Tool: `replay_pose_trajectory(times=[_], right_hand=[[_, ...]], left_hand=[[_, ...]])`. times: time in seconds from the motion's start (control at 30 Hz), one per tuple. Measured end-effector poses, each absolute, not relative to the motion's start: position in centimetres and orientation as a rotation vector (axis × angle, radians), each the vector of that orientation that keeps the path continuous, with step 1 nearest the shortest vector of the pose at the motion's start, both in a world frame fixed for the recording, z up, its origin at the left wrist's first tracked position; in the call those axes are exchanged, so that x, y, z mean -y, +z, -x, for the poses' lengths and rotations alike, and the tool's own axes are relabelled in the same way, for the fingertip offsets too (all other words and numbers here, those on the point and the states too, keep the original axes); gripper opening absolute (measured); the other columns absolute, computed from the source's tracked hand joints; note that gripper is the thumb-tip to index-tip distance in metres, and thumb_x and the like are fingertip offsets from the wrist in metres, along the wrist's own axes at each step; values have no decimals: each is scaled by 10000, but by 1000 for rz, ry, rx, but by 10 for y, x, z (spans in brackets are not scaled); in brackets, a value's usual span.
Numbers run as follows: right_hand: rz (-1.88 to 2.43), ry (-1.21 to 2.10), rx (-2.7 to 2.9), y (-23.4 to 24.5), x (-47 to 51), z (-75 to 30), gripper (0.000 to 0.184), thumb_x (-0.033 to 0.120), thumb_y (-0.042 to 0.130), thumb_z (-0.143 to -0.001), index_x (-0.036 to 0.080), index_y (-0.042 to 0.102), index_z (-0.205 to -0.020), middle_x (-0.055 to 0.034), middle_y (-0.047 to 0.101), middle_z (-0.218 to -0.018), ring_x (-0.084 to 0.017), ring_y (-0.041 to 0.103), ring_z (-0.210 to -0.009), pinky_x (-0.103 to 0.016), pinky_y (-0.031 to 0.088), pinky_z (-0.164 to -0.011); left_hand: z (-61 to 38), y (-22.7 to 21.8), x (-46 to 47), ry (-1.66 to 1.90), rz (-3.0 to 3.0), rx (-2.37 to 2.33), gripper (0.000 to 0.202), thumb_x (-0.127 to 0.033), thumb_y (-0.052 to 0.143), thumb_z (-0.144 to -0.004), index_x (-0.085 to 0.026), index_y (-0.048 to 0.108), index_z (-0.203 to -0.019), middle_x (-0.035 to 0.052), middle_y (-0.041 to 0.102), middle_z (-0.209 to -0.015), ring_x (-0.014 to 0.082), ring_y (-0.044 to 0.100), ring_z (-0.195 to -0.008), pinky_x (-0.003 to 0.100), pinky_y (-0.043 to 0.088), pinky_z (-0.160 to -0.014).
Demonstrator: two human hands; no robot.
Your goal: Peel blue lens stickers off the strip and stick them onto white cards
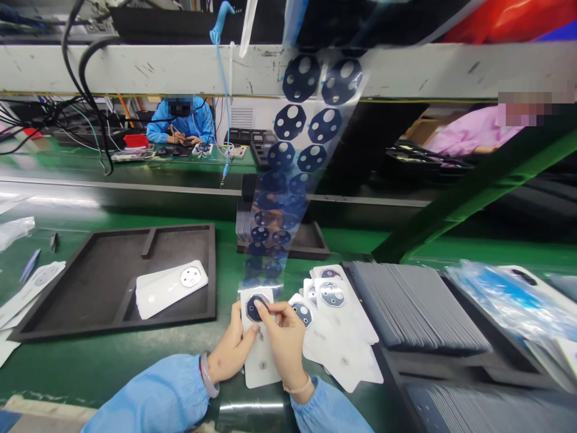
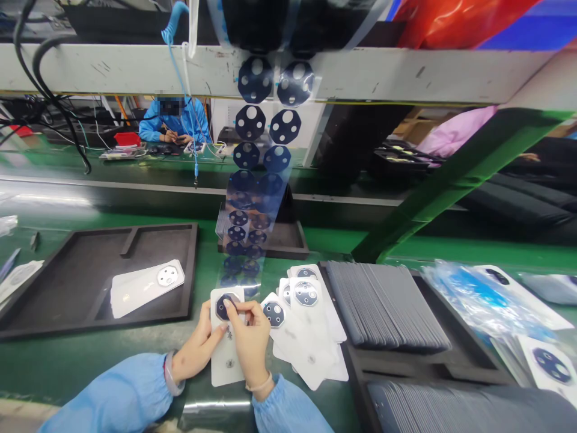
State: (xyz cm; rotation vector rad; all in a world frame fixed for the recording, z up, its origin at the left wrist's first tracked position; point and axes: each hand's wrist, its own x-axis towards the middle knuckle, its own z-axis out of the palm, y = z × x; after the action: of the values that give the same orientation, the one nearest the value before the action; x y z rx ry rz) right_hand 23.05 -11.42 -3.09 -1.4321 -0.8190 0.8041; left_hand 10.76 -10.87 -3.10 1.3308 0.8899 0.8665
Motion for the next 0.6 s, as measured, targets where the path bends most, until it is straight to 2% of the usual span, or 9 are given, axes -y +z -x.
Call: replay_pose_trajectory(times=[0.07, 0.17, 0.3, 0.33, 0.4, 0.47, 0.5, 0.57, 0.6], right_hand=[[1438, 683, 937, -30, 116, -229, 298, 467, 738, -746, 197, 632, -679, -10, 587, -683, -175, 516, -672, -309, 425, -647], [1454, 456, 1105, -30, 118, -226, 240, 425, 720, -778, 207, 636, -725, -67, 596, -914, -243, 550, -910, -390, 438, -821], [1485, 357, 1204, -32, 120, -223, 218, 401, 678, -822, 204, 617, -892, -142, 455, -1277, -289, 488, -1112, -461, 405, -919], [1473, 351, 1197, -32, 119, -222, 271, 397, 674, -824, 203, 592, -994, -158, 399, -1357, -284, 490, -1111, -463, 408, -918], [1460, 343, 1135, -32, 118, -223, 538, 405, 712, -783, 208, 479, -1226, -181, 291, -1467, -268, 509, -1080, -458, 418, -915], [1431, 441, 1077, -29, 116, -225, 722, 411, 741, -749, 217, 382, -1345, -174, 345, -1458, -255, 535, -1052, -438, 433, -913], [1404, 547, 1068, -28, 115, -227, 686, 413, 732, -757, 218, 411, -1331, -150, 444, -1390, -250, 553, -1036, -417, 448, -901], [1338, 794, 1064, -24, 113, -230, 424, 424, 672, -814, 215, 554, -1163, -84, 629, -1116, -234, 597, -958, -363, 482, -841], [1312, 884, 1055, -23, 112, -232, 314, 441, 643, -837, 213, 599, -1049, -56, 659, -974, -223, 612, -884, -336, 496, -788]], left_hand=[[-109, -31, 110, 905, -1308, -918, 405, -433, 500, -946, -223, 375, -1269, 97, 553, -1261, 232, 542, -1179, 393, 411, -1036], [-109, -32, 112, 986, -1262, -995, 312, -461, 477, -953, -222, 440, -1151, 59, 609, -1109, 204, 594, -1023, 367, 465, -937], [-108, -33, 112, 993, -1226, -1021, 300, -483, 473, -952, -224, 456, -1104, 28, 611, -997, 183, 602, -920, 340, 478, -863], [-108, -33, 112, 997, -1229, -1028, 304, -490, 478, -947, -224, 463, -1095, 26, 609, -990, 182, 600, -917, 335, 476, -858], [-106, -32, 111, 1006, -1232, -1042, 307, -502, 484, -940, -226, 474, -1075, 21, 606, -975, 181, 596, -904, 327, 476, -840], [-105, -31, 111, 990, -1238, -1037, 310, -501, 496, -934, -228, 475, -1078, 21, 605, -973, 182, 593, -892, 323, 479, -818], [-105, -31, 111, 972, -1252, -1022, 316, -497, 514, -925, -226, 476, -1082, 25, 603, -983, 184, 591, -896, 322, 480, -813], [-105, -32, 111, 935, -1289, -994, 329, -482, 569, -897, -218, 479, -1070, 30, 594, -987, 182, 587, -895, 313, 481, -798], [-105, -33, 111, 918, -1293, -986, 333, -474, 597, -881, -215, 477, -1053, 24, 588, -966, 173, 586, -870, 302, 483, -774]])
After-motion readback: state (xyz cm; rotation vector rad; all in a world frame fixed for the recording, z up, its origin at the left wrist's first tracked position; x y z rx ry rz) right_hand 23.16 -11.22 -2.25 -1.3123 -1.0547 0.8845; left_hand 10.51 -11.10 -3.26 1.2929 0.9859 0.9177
